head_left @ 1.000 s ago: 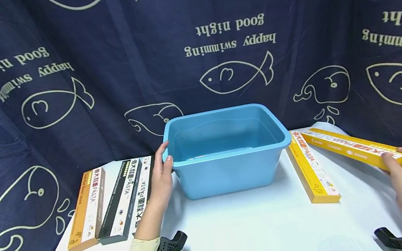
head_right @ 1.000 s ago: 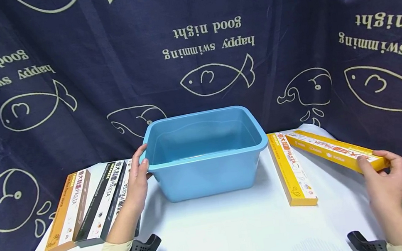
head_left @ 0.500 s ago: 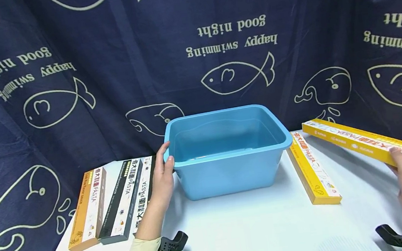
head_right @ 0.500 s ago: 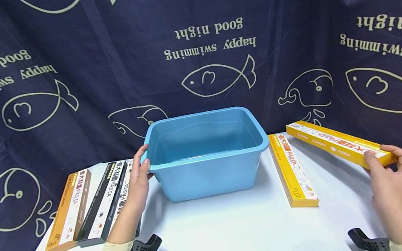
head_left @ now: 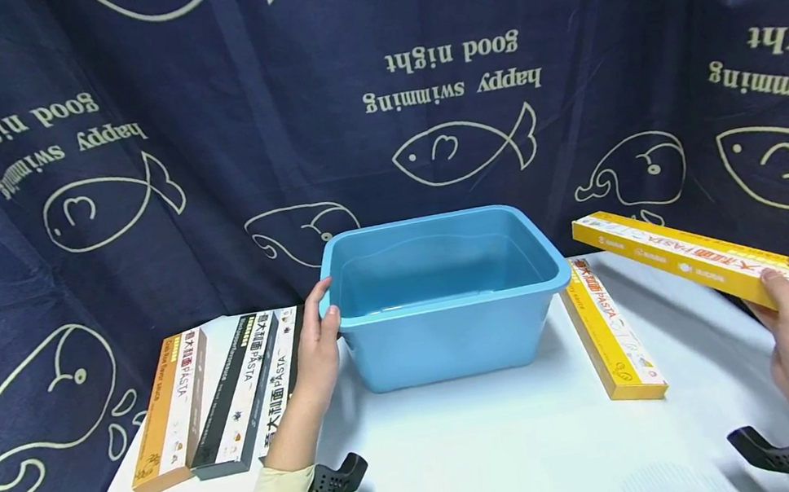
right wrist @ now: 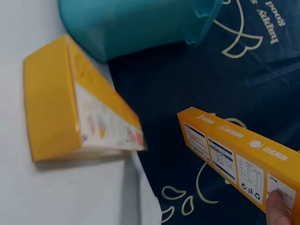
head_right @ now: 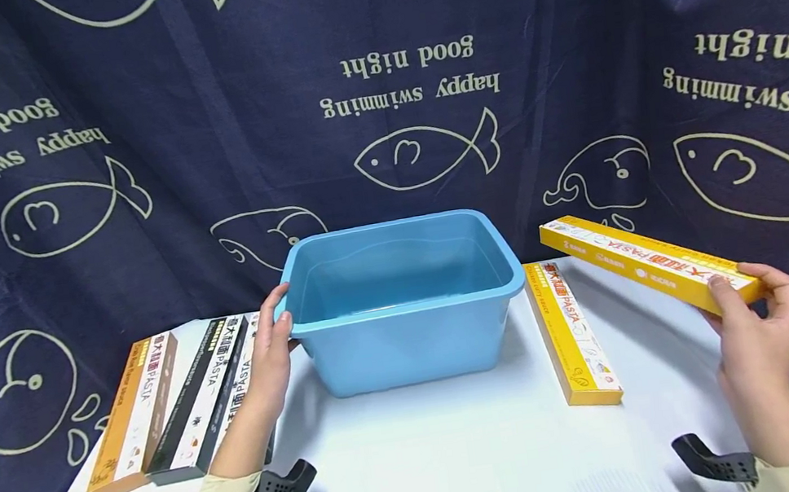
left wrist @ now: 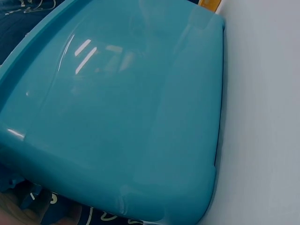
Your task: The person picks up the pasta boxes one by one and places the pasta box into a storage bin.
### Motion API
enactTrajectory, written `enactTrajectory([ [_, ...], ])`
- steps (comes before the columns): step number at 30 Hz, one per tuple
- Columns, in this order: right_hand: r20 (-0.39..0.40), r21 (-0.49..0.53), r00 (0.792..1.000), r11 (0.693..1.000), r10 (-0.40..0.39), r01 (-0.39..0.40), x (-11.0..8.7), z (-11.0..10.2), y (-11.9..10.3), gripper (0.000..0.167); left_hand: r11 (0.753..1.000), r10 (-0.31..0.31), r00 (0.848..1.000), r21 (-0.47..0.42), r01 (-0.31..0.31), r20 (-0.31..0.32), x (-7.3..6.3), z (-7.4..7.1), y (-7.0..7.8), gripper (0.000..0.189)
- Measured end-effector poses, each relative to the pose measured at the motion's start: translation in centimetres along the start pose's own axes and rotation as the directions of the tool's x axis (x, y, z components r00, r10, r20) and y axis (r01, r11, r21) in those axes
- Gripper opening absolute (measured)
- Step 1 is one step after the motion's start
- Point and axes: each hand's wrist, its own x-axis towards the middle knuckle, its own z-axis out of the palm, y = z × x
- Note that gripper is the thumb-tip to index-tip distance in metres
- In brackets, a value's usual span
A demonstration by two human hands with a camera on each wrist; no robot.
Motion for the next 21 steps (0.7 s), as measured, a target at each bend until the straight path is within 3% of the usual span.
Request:
enactTrajectory([
  [7, 0.075, 0.074, 0.997, 0.997, -0.011, 0.005, -0.6, 0.9, -1.0, 0.043, 1.000, 0.001, 1.000, 0.001, -0.001, -0.004, 0.1, 0.0, 0.0, 0.049],
  [13, 0.124, 0.231, 0.992, 0.972, 0.017, -0.046, -1.2, 1.6, -2.0, 0.044, 1.000, 0.005, 1.000, 0.005, -0.005, -0.005, 0.1, 0.0, 0.0, 0.050],
  [21, 0.167, 0.279, 0.986, 0.959, -0.008, -0.040, -1.8, 2.5, -2.7, 0.040, 1.000, 0.018, 1.000, -0.018, -0.018, -0.003, 0.1, 0.0, -0.1, 0.048],
])
